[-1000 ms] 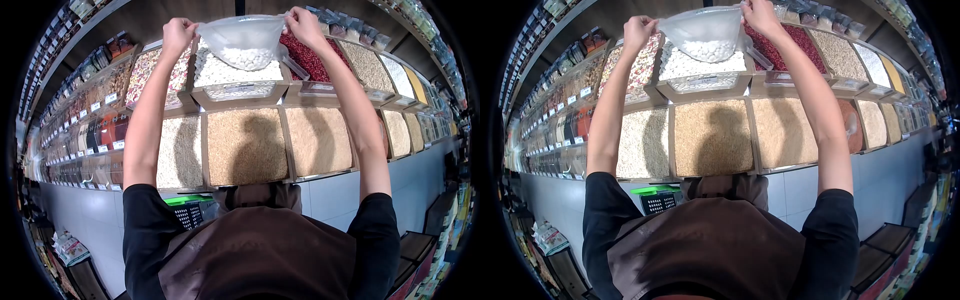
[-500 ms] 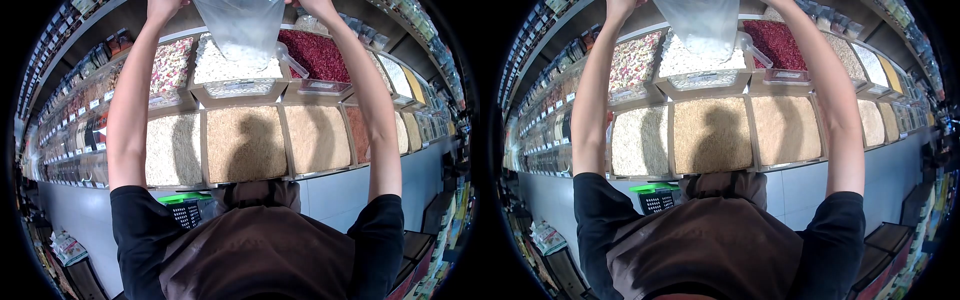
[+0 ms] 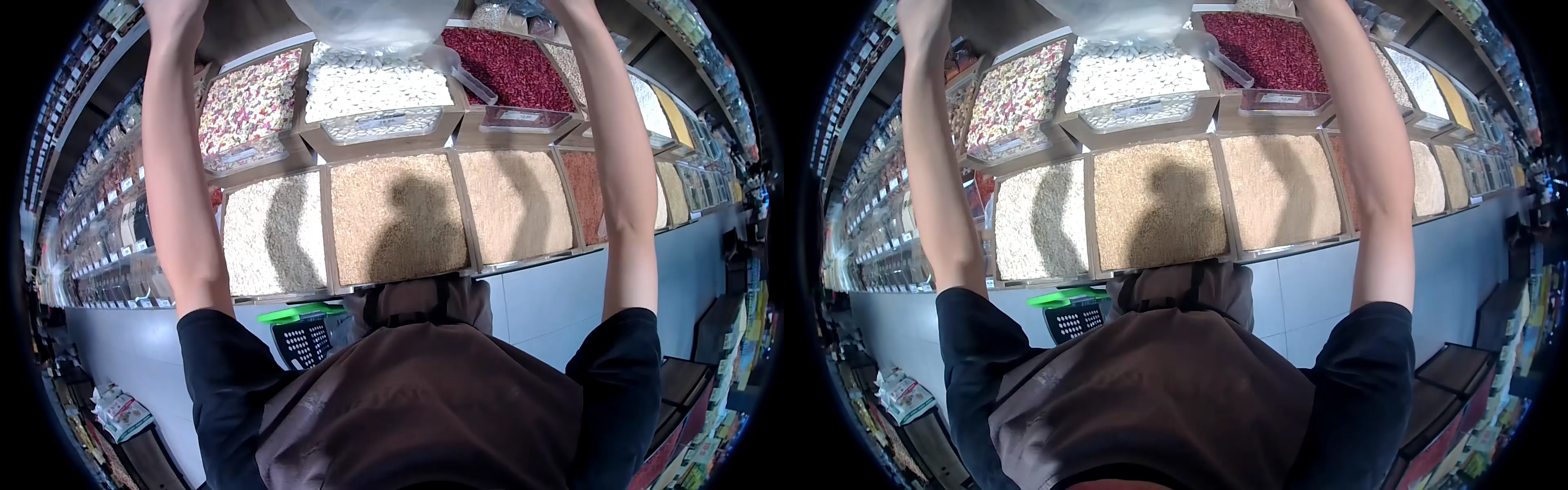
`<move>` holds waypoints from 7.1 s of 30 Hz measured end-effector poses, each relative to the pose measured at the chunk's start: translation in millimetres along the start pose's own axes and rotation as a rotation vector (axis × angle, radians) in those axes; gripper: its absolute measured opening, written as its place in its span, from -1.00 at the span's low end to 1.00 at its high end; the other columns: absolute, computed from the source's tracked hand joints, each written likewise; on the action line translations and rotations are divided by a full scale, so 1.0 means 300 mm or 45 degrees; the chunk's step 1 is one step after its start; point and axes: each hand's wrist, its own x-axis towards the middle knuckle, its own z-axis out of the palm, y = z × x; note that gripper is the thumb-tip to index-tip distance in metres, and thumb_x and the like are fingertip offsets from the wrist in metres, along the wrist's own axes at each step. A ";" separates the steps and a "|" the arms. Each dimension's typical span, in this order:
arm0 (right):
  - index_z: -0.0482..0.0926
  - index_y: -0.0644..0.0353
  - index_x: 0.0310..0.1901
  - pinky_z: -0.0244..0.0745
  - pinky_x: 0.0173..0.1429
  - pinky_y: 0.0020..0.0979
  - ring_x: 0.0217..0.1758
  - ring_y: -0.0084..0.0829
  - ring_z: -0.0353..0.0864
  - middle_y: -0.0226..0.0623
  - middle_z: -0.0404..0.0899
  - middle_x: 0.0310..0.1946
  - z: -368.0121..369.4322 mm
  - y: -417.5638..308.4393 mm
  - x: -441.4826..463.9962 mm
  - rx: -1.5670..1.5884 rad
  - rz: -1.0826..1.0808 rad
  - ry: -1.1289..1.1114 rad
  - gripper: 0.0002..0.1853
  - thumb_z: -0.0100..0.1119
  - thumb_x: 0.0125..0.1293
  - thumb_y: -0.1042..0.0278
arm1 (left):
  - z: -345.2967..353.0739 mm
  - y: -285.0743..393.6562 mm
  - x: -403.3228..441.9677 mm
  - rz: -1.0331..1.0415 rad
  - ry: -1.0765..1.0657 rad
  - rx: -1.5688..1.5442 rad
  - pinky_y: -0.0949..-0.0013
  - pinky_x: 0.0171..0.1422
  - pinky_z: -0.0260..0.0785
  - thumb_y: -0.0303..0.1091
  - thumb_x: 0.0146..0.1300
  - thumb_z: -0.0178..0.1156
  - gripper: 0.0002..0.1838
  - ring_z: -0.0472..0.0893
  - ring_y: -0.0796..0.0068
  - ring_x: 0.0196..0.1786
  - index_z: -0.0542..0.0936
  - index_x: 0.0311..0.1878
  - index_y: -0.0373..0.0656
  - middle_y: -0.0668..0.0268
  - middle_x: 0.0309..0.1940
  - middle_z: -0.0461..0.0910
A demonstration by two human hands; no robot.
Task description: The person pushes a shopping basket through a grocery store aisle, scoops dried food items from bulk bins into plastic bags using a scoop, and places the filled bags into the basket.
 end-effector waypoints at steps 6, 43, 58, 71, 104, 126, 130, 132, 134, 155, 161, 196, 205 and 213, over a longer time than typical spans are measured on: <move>0.62 0.39 -0.11 0.68 -0.32 -0.43 -0.34 -0.35 0.76 -0.10 0.70 -0.35 -0.058 -0.129 -0.356 -0.271 -0.151 -0.016 -0.86 0.20 0.33 0.57 | -0.149 0.001 -0.554 -0.213 0.014 -0.292 0.51 -0.36 0.49 -0.46 0.33 0.27 -0.89 0.62 0.59 -0.37 0.67 -0.16 -0.31 0.22 -0.36 0.68; 0.69 0.26 -0.11 0.51 -0.12 -0.51 -0.25 -0.59 0.63 -0.39 0.71 -0.30 0.277 0.052 -1.166 0.239 1.640 -0.581 -0.79 0.36 0.31 0.33 | -0.352 -0.157 -1.394 -1.664 -0.289 -0.655 0.44 -0.23 0.50 -0.20 0.46 0.14 -0.60 0.65 0.54 -0.33 0.55 0.20 -0.27 0.27 -0.42 0.67; 0.71 0.36 -0.29 0.64 -0.16 -0.45 -0.25 -0.48 0.71 -0.22 0.73 -0.25 0.400 0.021 -1.164 0.899 1.538 -0.700 -0.81 0.07 0.32 0.61 | -0.456 -0.003 -1.647 -1.580 0.697 -0.958 0.44 -0.16 0.55 -0.63 0.27 0.09 -0.85 0.65 0.43 -0.30 0.55 -0.41 -0.21 0.15 -0.24 0.69; 0.63 0.50 -0.01 0.57 0.26 -0.26 0.18 -0.19 0.61 0.02 0.52 0.24 0.158 -0.091 -1.451 1.120 1.899 0.268 -0.71 0.00 0.28 0.72 | -0.155 0.174 -1.715 -1.632 0.926 -1.621 -0.13 0.56 0.00 0.51 0.29 -0.16 0.06 0.17 -0.01 0.54 0.08 0.53 -0.25 -0.03 0.52 0.15; 0.59 0.36 -0.38 0.51 -0.14 -0.19 -0.25 -0.11 0.63 -0.02 0.61 -0.38 0.361 -0.593 -2.040 0.242 1.190 -1.706 -0.64 0.21 0.33 0.14 | -0.651 0.912 -2.754 -1.819 1.499 0.609 0.25 0.31 0.35 -0.69 0.15 0.18 -0.31 0.48 0.22 0.24 0.22 0.37 -0.29 0.06 0.24 0.43; 0.45 0.37 0.11 0.52 0.19 -0.03 0.08 0.08 0.64 0.17 0.65 -0.04 1.503 -0.201 -1.875 -0.607 0.553 -1.833 -0.47 0.00 0.43 -0.02 | -0.904 1.144 -2.782 -1.948 0.794 1.657 0.05 0.43 0.21 -0.59 0.15 0.05 -0.42 0.42 -0.20 0.31 0.31 0.29 -0.53 -0.26 0.20 0.44; 0.48 0.26 0.10 0.54 0.12 -0.04 0.04 0.03 0.67 0.10 0.69 -0.12 1.465 -0.208 -1.884 -0.678 0.537 -1.847 -0.44 -0.10 0.47 -0.16 | -0.978 1.116 -2.772 -1.952 0.766 1.613 0.06 0.30 0.33 -0.51 0.17 0.11 -0.57 0.54 -0.17 0.17 0.48 0.14 -0.44 -0.22 0.05 0.55; 0.49 0.24 0.10 0.55 0.09 -0.03 0.02 0.03 0.68 0.08 0.70 -0.13 1.431 -0.235 -1.898 -0.666 0.594 -1.836 -0.44 -0.10 0.47 -0.17 | -1.047 1.065 -2.741 -1.943 0.691 1.519 0.08 0.25 0.37 -0.51 0.17 0.13 -0.60 0.58 -0.14 0.11 0.51 0.10 -0.41 -0.18 -0.01 0.59; 0.48 0.24 0.11 0.54 0.12 -0.01 0.03 0.05 0.67 0.08 0.69 -0.12 1.385 -0.283 -1.906 -0.677 0.636 -1.781 -0.46 -0.09 0.48 -0.14 | -1.110 0.994 -2.740 -1.929 0.611 1.409 0.09 0.20 0.41 -0.50 0.16 0.14 -0.64 0.61 -0.11 0.06 0.53 0.06 -0.37 -0.14 -0.07 0.63; 0.40 0.38 -0.13 0.48 -0.15 0.23 -0.28 0.34 0.61 0.31 0.60 -0.42 0.620 -1.337 -2.654 -1.416 1.583 -0.794 -0.49 -0.11 0.51 -0.07 | -1.096 0.813 -2.762 -1.263 -0.847 0.211 -0.01 0.01 0.51 -0.39 0.15 0.17 -0.77 0.64 -0.18 -0.13 0.66 -0.17 -0.27 -0.15 -0.26 0.65; 0.29 0.41 -0.05 0.63 -0.27 -0.09 -0.44 0.03 0.73 0.15 0.66 -0.41 0.587 -1.772 -2.873 -0.968 2.311 -0.220 -0.54 -0.07 0.53 0.02 | -0.889 1.026 -2.897 -1.219 -1.604 -0.146 -0.01 0.17 0.46 -0.26 0.18 0.22 -0.72 0.63 -0.12 0.02 0.68 -0.13 -0.25 -0.11 -0.20 0.67; 0.73 0.37 -0.33 0.52 0.10 -0.05 -0.03 0.09 0.68 0.16 0.69 -0.26 0.432 -1.697 -2.785 -0.298 1.797 -1.438 -0.05 -0.34 0.37 -0.51 | -0.826 1.009 -2.935 -0.916 -2.392 0.439 0.05 0.43 0.21 -0.42 -0.06 0.28 -0.57 0.50 0.01 0.26 0.60 -0.03 -0.23 -0.04 0.02 0.61; 0.63 0.36 -0.10 0.54 0.03 0.01 -0.13 0.12 0.68 0.15 0.67 -0.21 0.288 -1.623 -2.768 -0.327 1.843 -0.846 -0.35 0.05 0.34 -0.25 | -0.523 0.712 -2.715 -0.405 -2.256 0.349 0.03 0.34 0.32 -0.61 -0.11 0.14 -0.56 0.50 0.02 0.23 0.69 -0.07 -0.16 0.10 0.02 0.65; 0.68 0.24 -0.33 0.62 -0.09 -0.01 -0.22 0.02 0.72 0.05 0.69 -0.34 0.235 -1.305 -2.688 -0.798 2.031 -0.426 -0.72 0.26 0.14 0.16 | -0.003 0.526 -2.452 -0.008 -2.375 0.048 0.08 0.28 0.30 -0.58 -0.04 0.14 -0.62 0.48 0.08 0.23 0.69 -0.08 -0.21 0.15 -0.01 0.63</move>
